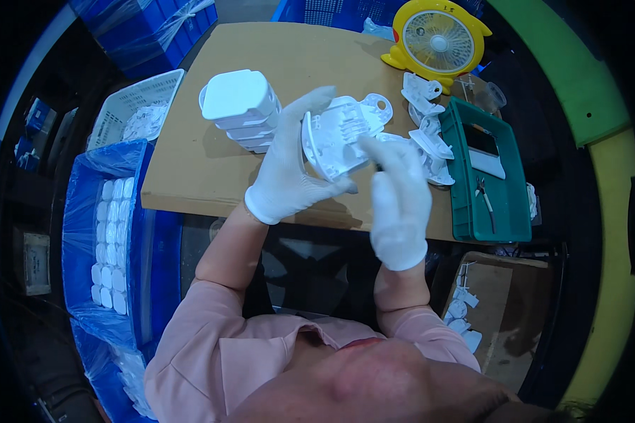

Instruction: Manually assembling and inspecting plastic components at a workstation.

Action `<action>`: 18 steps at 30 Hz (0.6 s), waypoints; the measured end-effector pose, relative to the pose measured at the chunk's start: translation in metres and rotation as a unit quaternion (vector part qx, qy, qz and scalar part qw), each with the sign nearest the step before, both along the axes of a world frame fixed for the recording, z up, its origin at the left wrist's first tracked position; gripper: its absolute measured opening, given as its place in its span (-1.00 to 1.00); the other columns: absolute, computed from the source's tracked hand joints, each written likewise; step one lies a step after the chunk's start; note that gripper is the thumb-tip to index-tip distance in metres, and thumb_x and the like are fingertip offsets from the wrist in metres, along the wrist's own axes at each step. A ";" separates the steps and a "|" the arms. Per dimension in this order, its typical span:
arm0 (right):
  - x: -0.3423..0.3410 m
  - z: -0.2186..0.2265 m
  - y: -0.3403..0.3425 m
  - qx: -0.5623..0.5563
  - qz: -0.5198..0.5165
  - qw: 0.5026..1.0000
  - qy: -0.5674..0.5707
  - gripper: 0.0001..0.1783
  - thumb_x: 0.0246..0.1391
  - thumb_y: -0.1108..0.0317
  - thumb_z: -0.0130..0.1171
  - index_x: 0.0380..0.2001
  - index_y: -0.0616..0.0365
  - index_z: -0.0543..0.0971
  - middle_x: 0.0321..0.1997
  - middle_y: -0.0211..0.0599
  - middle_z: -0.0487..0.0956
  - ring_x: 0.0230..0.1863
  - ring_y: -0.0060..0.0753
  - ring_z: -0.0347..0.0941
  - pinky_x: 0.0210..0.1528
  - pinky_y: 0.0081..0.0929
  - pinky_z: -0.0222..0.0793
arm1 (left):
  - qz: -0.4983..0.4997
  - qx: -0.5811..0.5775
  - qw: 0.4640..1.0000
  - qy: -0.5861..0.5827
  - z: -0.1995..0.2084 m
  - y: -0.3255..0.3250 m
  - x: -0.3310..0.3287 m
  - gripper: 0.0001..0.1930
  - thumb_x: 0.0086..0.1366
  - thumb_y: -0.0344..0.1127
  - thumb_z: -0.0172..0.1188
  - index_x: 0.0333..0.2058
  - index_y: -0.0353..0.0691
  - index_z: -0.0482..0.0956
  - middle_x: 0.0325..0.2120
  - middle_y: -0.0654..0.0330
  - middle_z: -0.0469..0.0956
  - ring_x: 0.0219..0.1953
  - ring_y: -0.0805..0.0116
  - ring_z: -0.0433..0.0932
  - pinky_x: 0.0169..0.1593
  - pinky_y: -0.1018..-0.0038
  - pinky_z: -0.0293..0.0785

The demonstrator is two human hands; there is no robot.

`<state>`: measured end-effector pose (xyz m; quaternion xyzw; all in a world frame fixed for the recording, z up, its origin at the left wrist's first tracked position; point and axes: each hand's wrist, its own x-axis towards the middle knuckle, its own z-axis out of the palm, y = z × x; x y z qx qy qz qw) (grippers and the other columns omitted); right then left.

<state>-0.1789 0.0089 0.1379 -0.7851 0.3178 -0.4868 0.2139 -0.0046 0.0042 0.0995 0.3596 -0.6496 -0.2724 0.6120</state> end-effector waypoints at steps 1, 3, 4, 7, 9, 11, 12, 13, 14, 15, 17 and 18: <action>0.007 0.004 0.009 0.061 0.008 0.998 0.009 -0.65 0.14 0.47 -0.08 -0.05 0.31 0.54 -0.18 -0.15 0.47 -0.17 -0.35 0.41 -0.06 -0.47 0.32 | 0.017 -0.004 1.000 -0.024 -0.001 0.001 0.001 0.01 -0.21 -0.29 0.57 0.21 -0.25 0.13 0.15 0.04 0.25 0.22 0.16 0.28 0.27 0.31 0.21; 0.014 -0.002 0.008 0.084 0.004 0.996 0.020 -0.65 0.11 0.52 -0.06 -0.04 0.30 0.55 -0.21 -0.17 0.47 -0.23 -0.38 0.43 -0.13 -0.51 0.34 | 0.013 -0.009 0.999 -0.038 -0.001 0.002 0.000 0.00 -0.20 -0.30 0.56 0.21 -0.24 0.14 0.17 0.02 0.24 0.23 0.14 0.27 0.27 0.31 0.21; 0.015 -0.005 0.008 0.106 0.000 0.994 0.031 -0.64 0.08 0.56 -0.03 -0.04 0.29 0.55 -0.24 -0.20 0.47 -0.29 -0.42 0.44 -0.20 -0.55 0.35 | 0.010 -0.014 0.999 -0.051 -0.002 0.002 0.000 -0.01 -0.19 -0.31 0.55 0.21 -0.24 0.14 0.18 0.00 0.23 0.23 0.13 0.27 0.27 0.30 0.21; 0.013 -0.006 0.005 0.059 0.024 0.997 0.033 -0.63 0.04 0.62 -0.01 -0.05 0.29 0.56 -0.29 -0.22 0.46 -0.37 -0.48 0.43 -0.29 -0.60 0.35 | -0.002 -0.016 0.999 -0.036 -0.001 0.003 -0.004 -0.04 -0.18 -0.34 0.54 0.20 -0.24 0.15 0.20 -0.01 0.22 0.24 0.12 0.26 0.27 0.30 0.21; 0.013 -0.007 0.005 0.065 0.025 0.997 0.028 -0.63 0.04 0.63 -0.01 -0.05 0.29 0.56 -0.29 -0.23 0.46 -0.37 -0.49 0.43 -0.29 -0.60 0.35 | -0.003 -0.014 0.999 -0.033 -0.001 0.003 -0.004 -0.05 -0.18 -0.35 0.53 0.19 -0.24 0.15 0.20 -0.01 0.22 0.24 0.11 0.26 0.27 0.30 0.21; 0.013 -0.008 0.004 0.071 0.026 0.997 0.024 -0.63 0.05 0.63 -0.01 -0.05 0.29 0.56 -0.30 -0.23 0.46 -0.37 -0.51 0.42 -0.29 -0.59 0.35 | -0.004 -0.012 0.999 -0.031 -0.001 0.003 -0.004 -0.05 -0.18 -0.35 0.53 0.19 -0.24 0.15 0.20 -0.01 0.22 0.24 0.11 0.26 0.27 0.30 0.20; 0.013 -0.008 0.003 0.075 0.036 0.996 0.018 -0.63 0.05 0.63 -0.02 -0.05 0.29 0.56 -0.30 -0.23 0.46 -0.38 -0.51 0.42 -0.30 -0.59 0.34 | -0.002 -0.019 0.999 -0.036 -0.001 0.003 -0.004 -0.05 -0.18 -0.36 0.53 0.19 -0.24 0.15 0.20 -0.01 0.22 0.24 0.10 0.26 0.27 0.29 0.20; 0.013 -0.008 0.002 0.079 0.047 0.996 0.013 -0.63 0.05 0.63 -0.02 -0.05 0.29 0.56 -0.29 -0.24 0.46 -0.39 -0.52 0.41 -0.31 -0.59 0.34 | -0.001 -0.026 0.999 -0.040 0.000 0.003 -0.004 -0.05 -0.18 -0.36 0.53 0.19 -0.24 0.15 0.20 -0.02 0.22 0.24 0.10 0.26 0.27 0.29 0.20; 0.013 -0.008 0.002 0.079 0.047 0.996 0.013 -0.63 0.05 0.63 -0.02 -0.05 0.29 0.56 -0.29 -0.24 0.46 -0.39 -0.52 0.41 -0.31 -0.59 0.34 | 0.000 -0.026 0.999 -0.041 -0.001 0.003 -0.003 -0.05 -0.18 -0.36 0.53 0.19 -0.24 0.15 0.20 -0.02 0.22 0.24 0.10 0.26 0.27 0.29 0.20; 0.013 -0.008 0.003 0.089 0.050 0.995 0.012 -0.63 0.05 0.64 -0.03 -0.05 0.30 0.55 -0.30 -0.24 0.46 -0.41 -0.53 0.41 -0.32 -0.60 0.34 | -0.004 -0.027 0.999 -0.042 -0.001 0.003 -0.002 -0.06 -0.18 -0.35 0.54 0.18 -0.24 0.15 0.20 -0.03 0.22 0.24 0.09 0.27 0.27 0.28 0.21; 0.013 -0.009 0.002 0.099 0.053 0.994 0.011 -0.63 0.05 0.64 -0.03 -0.05 0.31 0.55 -0.30 -0.24 0.46 -0.42 -0.54 0.41 -0.33 -0.60 0.34 | -0.007 -0.028 0.999 -0.043 -0.002 0.003 -0.002 -0.06 -0.18 -0.35 0.54 0.17 -0.24 0.16 0.20 -0.05 0.21 0.24 0.08 0.27 0.26 0.27 0.21; 0.013 -0.009 0.002 0.102 0.060 0.993 0.008 -0.63 0.05 0.64 -0.04 -0.04 0.32 0.55 -0.31 -0.25 0.47 -0.43 -0.54 0.41 -0.34 -0.61 0.34 | -0.004 -0.030 0.999 -0.041 -0.002 0.003 -0.003 -0.08 -0.19 -0.34 0.55 0.15 -0.23 0.17 0.20 -0.07 0.22 0.24 0.07 0.28 0.26 0.27 0.22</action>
